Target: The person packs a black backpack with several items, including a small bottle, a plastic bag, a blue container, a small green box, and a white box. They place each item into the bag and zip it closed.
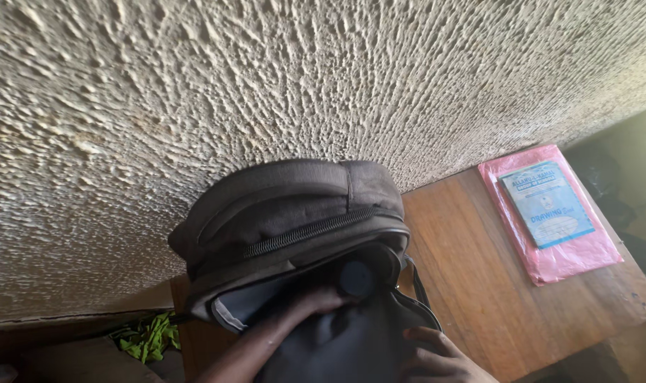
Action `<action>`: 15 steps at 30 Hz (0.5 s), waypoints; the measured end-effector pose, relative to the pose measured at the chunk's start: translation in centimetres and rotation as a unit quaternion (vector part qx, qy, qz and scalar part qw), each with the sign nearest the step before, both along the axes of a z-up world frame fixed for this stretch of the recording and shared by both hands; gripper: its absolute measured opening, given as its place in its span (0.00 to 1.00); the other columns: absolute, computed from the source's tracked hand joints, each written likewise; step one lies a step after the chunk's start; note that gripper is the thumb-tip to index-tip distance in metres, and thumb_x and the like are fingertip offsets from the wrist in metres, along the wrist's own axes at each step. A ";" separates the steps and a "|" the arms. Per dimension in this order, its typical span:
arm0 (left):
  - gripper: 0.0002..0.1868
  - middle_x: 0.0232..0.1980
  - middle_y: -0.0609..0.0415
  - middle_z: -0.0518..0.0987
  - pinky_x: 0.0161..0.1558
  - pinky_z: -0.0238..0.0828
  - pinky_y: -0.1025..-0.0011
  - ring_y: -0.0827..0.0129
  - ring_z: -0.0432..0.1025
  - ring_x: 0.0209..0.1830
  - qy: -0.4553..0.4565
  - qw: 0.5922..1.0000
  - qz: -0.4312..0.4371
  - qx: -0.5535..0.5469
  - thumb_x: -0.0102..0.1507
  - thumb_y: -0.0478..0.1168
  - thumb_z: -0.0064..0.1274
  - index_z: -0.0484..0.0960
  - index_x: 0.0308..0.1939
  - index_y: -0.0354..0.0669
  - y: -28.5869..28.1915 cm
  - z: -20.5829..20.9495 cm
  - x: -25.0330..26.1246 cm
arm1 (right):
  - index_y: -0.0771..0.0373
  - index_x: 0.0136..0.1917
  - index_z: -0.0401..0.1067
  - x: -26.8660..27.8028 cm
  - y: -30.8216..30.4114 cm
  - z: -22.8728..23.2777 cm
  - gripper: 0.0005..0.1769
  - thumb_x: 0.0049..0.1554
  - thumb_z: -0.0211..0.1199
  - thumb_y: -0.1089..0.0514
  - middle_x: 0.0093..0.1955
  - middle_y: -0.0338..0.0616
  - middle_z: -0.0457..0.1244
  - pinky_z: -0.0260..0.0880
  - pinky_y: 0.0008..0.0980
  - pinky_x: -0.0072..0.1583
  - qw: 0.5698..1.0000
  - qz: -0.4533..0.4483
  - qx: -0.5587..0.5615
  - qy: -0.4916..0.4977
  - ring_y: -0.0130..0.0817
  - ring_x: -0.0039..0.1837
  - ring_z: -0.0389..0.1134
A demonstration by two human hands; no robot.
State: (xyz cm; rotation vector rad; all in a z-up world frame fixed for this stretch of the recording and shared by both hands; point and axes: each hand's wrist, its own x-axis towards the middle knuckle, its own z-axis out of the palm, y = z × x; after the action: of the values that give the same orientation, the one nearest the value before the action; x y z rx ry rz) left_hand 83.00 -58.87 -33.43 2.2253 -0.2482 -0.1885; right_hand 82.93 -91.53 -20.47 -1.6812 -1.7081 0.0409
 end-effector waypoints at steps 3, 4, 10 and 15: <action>0.56 0.82 0.40 0.54 0.79 0.45 0.56 0.50 0.48 0.83 0.048 0.998 -0.011 -0.042 0.55 0.58 0.68 0.55 0.80 0.43 0.5 -0.7 0.4 | 0.59 0.45 0.78 0.1 0.6 1.2 0.09 0.54 0.66 0.53 0.49 0.39 0.68 0.61 0.56 0.72 1.000 -0.004 0.006 0.013 0.41 0.64 0.70; 0.57 0.82 0.40 0.54 0.79 0.45 0.57 0.51 0.47 0.83 0.048 0.997 -0.009 -0.052 0.55 0.58 0.68 0.54 0.79 0.43 0.4 -0.8 0.4 | 0.59 0.45 0.78 0.0 0.8 1.6 0.09 0.54 0.66 0.53 0.50 0.40 0.68 0.60 0.54 0.71 1.000 -0.014 0.012 0.018 0.45 0.65 0.69; 0.52 0.82 0.44 0.56 0.79 0.46 0.60 0.55 0.49 0.83 0.024 0.999 -0.016 0.017 0.55 0.55 0.66 0.59 0.79 0.47 0.8 -0.9 0.6 | 0.60 0.49 0.77 0.6 2.5 5.9 0.09 0.59 0.64 0.54 0.51 0.37 0.68 0.58 0.55 0.75 1.000 0.019 0.010 0.022 0.37 0.64 0.71; 0.46 0.83 0.39 0.54 0.79 0.42 0.56 0.49 0.46 0.84 0.008 0.998 -0.065 -0.014 0.63 0.51 0.61 0.57 0.80 0.43 0.8 -1.5 1.6 | 0.62 0.50 0.76 0.4 4.2 11.8 0.12 0.55 0.68 0.55 0.50 0.41 0.66 0.54 0.60 0.75 1.000 -0.022 0.003 0.012 0.41 0.62 0.69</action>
State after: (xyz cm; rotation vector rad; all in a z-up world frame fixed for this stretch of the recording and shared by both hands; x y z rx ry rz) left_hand 84.58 -58.09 -34.89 2.1800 -0.3855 -0.2705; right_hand 83.35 -87.37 -8.71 -1.7075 -1.6511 0.0341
